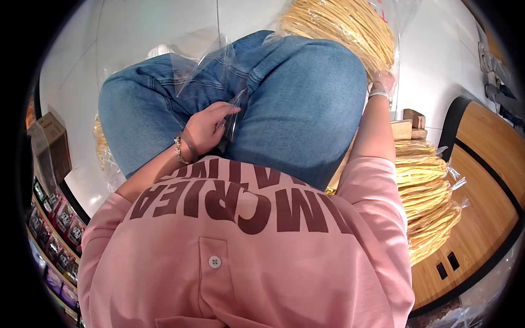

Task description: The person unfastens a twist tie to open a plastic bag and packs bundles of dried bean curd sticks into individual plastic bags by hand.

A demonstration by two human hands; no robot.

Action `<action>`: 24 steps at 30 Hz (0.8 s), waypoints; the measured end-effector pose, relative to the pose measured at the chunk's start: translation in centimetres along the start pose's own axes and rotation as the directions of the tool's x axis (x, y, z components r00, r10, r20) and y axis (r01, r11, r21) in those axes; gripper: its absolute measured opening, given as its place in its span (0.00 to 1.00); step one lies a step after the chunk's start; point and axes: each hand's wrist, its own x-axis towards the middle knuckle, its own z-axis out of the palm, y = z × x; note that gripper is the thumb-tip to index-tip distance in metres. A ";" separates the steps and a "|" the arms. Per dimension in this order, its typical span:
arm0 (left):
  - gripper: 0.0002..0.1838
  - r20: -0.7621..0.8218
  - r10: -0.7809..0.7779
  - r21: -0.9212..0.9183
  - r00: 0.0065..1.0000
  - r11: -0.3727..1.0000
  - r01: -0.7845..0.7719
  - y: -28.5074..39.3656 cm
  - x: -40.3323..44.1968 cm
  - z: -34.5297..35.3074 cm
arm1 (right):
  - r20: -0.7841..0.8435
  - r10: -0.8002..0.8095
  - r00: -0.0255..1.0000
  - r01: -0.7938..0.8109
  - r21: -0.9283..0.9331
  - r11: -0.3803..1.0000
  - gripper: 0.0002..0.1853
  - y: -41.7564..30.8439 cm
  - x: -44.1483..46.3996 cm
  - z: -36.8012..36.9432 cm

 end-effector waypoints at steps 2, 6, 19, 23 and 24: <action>0.22 0.004 0.001 -0.004 1.000 1.000 -0.001 0.1 0.0 0.1 | -0.203 0.104 0.974 -0.054 0.241 0.969 0.19 -0.6 -1.3 1.9; 0.22 0.017 -0.009 -0.008 1.000 1.000 0.009 0.3 -0.1 -0.1 | -0.200 0.103 0.974 -0.035 0.318 0.947 0.19 -2.0 -4.1 2.5; 0.24 0.037 -0.030 0.004 0.999 1.000 0.030 0.3 0.1 0.0 | -0.158 0.068 0.985 -0.004 0.375 0.927 0.19 -4.5 -6.9 3.0; 0.23 0.030 -0.025 0.013 0.999 1.000 0.024 0.4 0.2 -0.1 | -0.148 0.055 0.987 0.007 0.385 0.923 0.19 -5.0 -7.0 3.1; 0.23 0.029 -0.027 0.015 0.999 1.000 0.027 0.4 0.2 -0.1 | -0.145 0.051 0.988 0.009 0.390 0.921 0.19 -5.0 -6.9 3.1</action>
